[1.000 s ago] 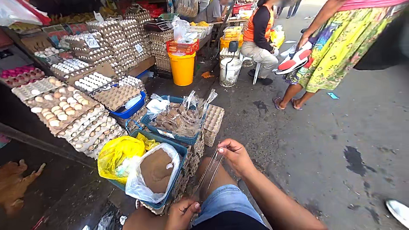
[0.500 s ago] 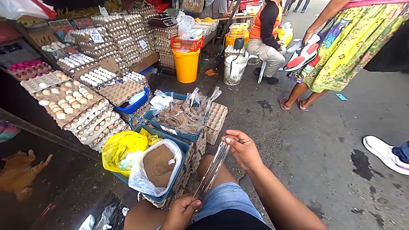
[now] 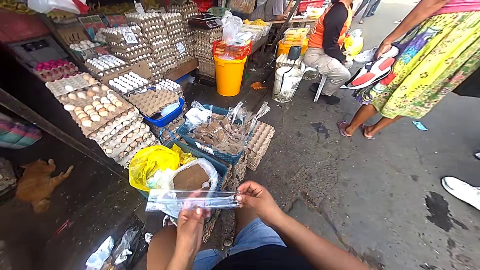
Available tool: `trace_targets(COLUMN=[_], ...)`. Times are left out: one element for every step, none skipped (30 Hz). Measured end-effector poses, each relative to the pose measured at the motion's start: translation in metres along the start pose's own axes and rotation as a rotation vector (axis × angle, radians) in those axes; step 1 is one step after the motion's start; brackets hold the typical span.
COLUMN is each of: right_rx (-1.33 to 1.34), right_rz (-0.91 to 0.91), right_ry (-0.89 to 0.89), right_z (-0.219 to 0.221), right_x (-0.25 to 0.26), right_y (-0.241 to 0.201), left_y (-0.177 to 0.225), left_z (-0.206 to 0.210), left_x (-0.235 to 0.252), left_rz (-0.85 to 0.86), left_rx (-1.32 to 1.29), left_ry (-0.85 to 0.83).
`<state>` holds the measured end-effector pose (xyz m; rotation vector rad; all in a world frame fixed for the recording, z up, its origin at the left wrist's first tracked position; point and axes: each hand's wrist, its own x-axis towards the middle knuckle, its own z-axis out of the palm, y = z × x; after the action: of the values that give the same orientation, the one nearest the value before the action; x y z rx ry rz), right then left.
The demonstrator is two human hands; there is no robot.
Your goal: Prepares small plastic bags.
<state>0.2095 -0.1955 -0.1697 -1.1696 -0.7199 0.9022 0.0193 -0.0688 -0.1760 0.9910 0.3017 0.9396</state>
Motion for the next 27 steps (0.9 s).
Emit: trace_targets(right_rx=[0.04,0.055,0.054,0.04,0.018,-0.011,-0.049,-0.096,-0.148,-0.192,-0.223,-0.246,-0.264,-0.286,-0.323,-0.378,-0.437,-0.483,-0.506,-0.509,-0.499,-0.487,-0.478,-0.471,-0.47,-0.473,-0.48], right_rz=[0.05,0.096,0.132,0.156,0.177,0.206,0.24,0.276,0.31,0.332,0.334,0.318,0.297,0.271,0.249,0.237,0.23,0.227,0.238,0.258,0.281,0.303,0.324,0.339,0.35,0.36,0.368], right_ry=[-0.014,-0.041,-0.072,-0.101,-0.134,-0.17,-0.211,-0.258,-0.315,-0.375,-0.432,-0.488,-0.544,-0.588,-0.62,-0.645,-0.663,-0.671,-0.676,-0.677,-0.672,-0.666,-0.659,-0.656,-0.654,-0.659,-0.673], right_z=[0.011,0.017,0.02,0.02,0.017,0.013,0.01,0.006,0.004,0.003,0.002,0.002,0.002,0.003,0.003,0.004,0.004,0.004,0.004,0.004,0.004,0.003,0.003,0.003,0.002,0.002,0.003], right_x=[-0.002,-0.003,-0.004,-0.005,-0.005,-0.006,-0.007,-0.008,-0.009,-0.011,-0.012,-0.012,-0.011,-0.01,-0.009,-0.008,-0.006,-0.006,-0.006,-0.006,-0.006,-0.007,-0.007,-0.007,-0.007,-0.007,-0.006], right_y=[0.004,0.006,0.009,0.012,0.013,0.013,0.013,0.012,0.01,0.011,0.013,0.016,0.019,0.021,0.022,0.022,0.021,0.02,0.02,0.019,0.019,0.019,0.019,0.019,0.02,0.021,0.021], left_y=[-0.008,-0.014,-0.017,-0.018,-0.015,-0.01,-0.004,0.001,0.005,0.007,0.007,0.005,0.002,-0.002,-0.006,-0.008,-0.009,-0.007,-0.004,0.0,0.004,0.007,0.01,0.013,0.015,0.016,0.017], left_z=[0.01,0.017,0.021,0.021,0.018,0.014,0.009,0.006,0.002,0.0,-0.003,-0.004,-0.005,-0.005,-0.003,-0.002,0.0,0.002,0.003,0.003,0.003,0.002,0.0,-0.001,-0.002,-0.002,-0.003], left_x=[-0.005,-0.008,-0.009,-0.008,-0.006,-0.004,-0.002,-0.001,-0.001,-0.002,-0.004,-0.007,-0.009,-0.012,-0.013,-0.014,-0.014,-0.013,-0.011,-0.009,-0.007,-0.006,-0.005,-0.005,-0.005,-0.005,-0.006], left_rz=[-0.053,-0.092,-0.11,-0.106,-0.088,-0.068,-0.053,-0.04,-0.032,-0.024,-0.015,-0.009,-0.006,-0.005,0.003,0.019,0.04,0.06,0.078,0.09,0.099,0.106,0.109,0.109,0.112,0.118,0.125], left_rx=[0.086,0.182,0.263,0.314,0.349,0.373,0.384,0.39,0.397,0.401,0.415,0.432,0.456,0.48,0.508,0.531,0.553,0.568,0.58,0.59,0.597,0.601,0.605,0.607,0.603,0.6,0.595], left_ry=[0.023,0.043,0.062,0.084,0.108,0.134,0.157,0.176,0.179,0.165,0.139,0.106,0.065,0.016,-0.036,-0.081,-0.103,-0.103,-0.093,-0.079,-0.067,-0.056,-0.045,-0.039,-0.039,-0.042,-0.047])
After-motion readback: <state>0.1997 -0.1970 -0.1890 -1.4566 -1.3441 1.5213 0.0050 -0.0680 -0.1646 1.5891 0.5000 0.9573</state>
